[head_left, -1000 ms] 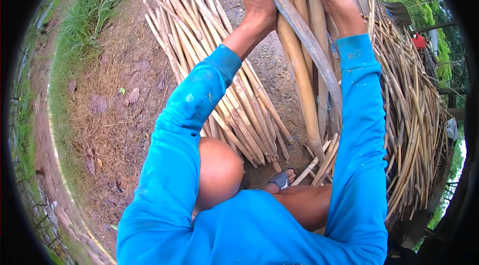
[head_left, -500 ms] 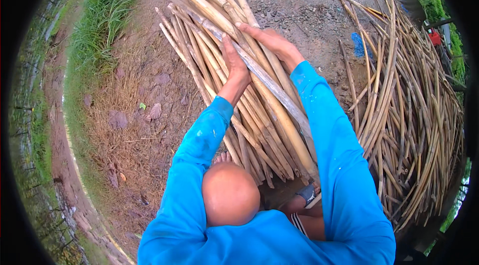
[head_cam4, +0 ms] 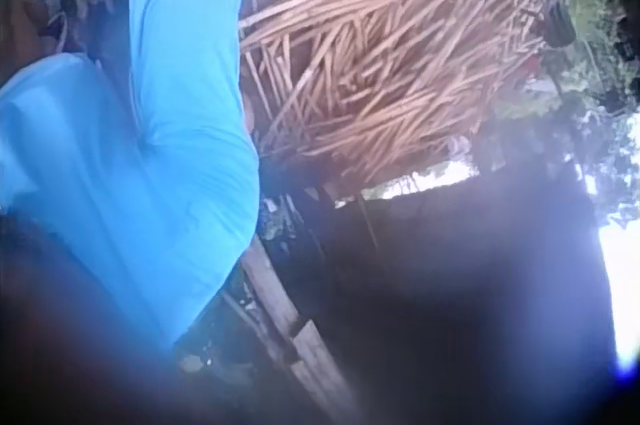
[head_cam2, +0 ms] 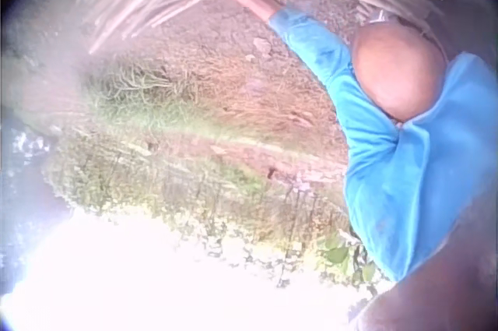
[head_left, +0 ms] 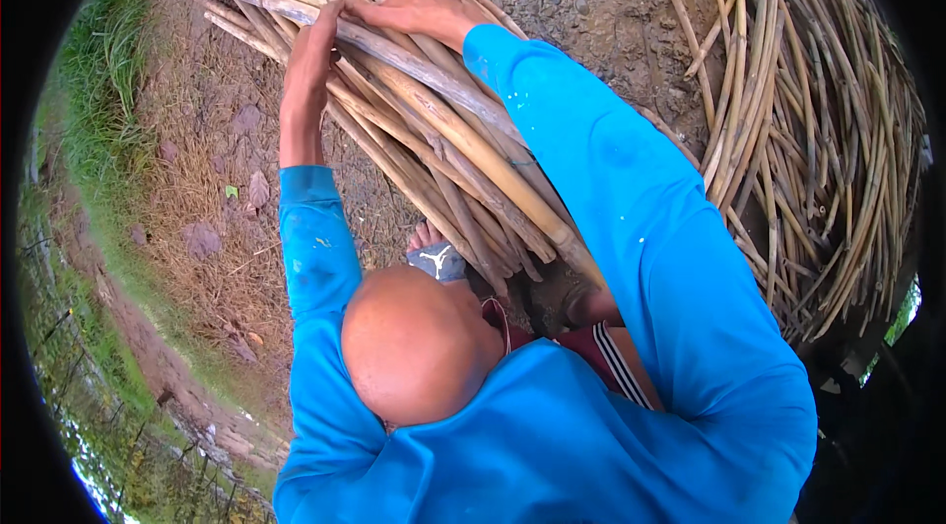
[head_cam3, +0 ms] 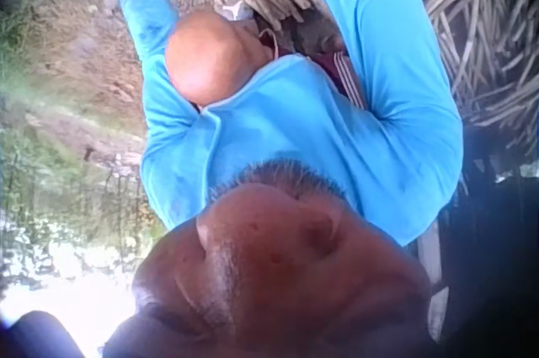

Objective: The person sorts bamboo sticks from a large pile, gathers them into bundles by hand, and arranges the sticks into a stack on the ground.

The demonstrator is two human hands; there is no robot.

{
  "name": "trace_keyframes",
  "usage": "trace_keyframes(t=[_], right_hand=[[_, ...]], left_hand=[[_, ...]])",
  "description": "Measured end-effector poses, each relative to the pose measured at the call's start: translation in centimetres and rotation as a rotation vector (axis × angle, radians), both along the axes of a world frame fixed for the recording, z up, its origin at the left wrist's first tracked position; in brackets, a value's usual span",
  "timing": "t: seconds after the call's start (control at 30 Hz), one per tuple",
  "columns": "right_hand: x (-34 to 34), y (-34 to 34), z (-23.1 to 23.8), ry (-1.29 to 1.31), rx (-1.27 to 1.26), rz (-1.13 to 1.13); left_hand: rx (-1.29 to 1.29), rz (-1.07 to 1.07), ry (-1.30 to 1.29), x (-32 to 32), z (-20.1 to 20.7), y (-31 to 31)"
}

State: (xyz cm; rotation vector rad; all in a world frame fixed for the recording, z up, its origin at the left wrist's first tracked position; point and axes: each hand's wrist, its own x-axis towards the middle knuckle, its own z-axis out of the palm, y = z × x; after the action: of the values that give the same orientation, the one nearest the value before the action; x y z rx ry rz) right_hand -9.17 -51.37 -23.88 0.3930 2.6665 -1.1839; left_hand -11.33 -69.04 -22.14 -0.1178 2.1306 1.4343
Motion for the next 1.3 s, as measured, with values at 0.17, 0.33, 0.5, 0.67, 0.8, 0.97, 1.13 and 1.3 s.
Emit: trace_keyframes(t=[0.17, 0.33, 0.5, 0.67, 0.8, 0.97, 1.13, 1.3], right_hand=[[3.5, 0.3, 0.7, 0.043, 0.041, 0.264], [9.4, 7.7, 0.5, 0.092, -0.099, 0.358], [14.1, 5.6, -2.0, 0.095, -0.163, 0.190], [14.5, 6.2, -2.2, 0.048, -0.133, 0.158], [14.7, 6.9, -1.6, 0.040, -0.085, 0.164], [13.8, 8.1, -1.7, 0.091, -0.088, 0.262], [11.9, 11.2, -2.1, -0.023, -0.348, 0.255], [12.1, 12.8, -7.0, 0.051, -0.546, 0.083]], left_hand=[[-0.308, 0.072, 0.336, 0.1, -5.7, -3.4], [-0.150, 0.108, 0.476, 1.2, -4.4, -0.3], [-0.337, 0.213, 0.592, -0.7, -6.8, -2.4], [-0.459, 0.023, 0.571, -1.7, -5.0, -0.9], [-0.447, -0.014, 0.569, -0.7, -4.9, -0.3], [-0.438, -0.003, 0.603, 1.5, -5.5, -1.1], [-0.362, 0.001, 0.645, 2.9, -5.9, -2.7], [-0.292, 0.009, 0.688, 4.2, -6.5, -3.4]])
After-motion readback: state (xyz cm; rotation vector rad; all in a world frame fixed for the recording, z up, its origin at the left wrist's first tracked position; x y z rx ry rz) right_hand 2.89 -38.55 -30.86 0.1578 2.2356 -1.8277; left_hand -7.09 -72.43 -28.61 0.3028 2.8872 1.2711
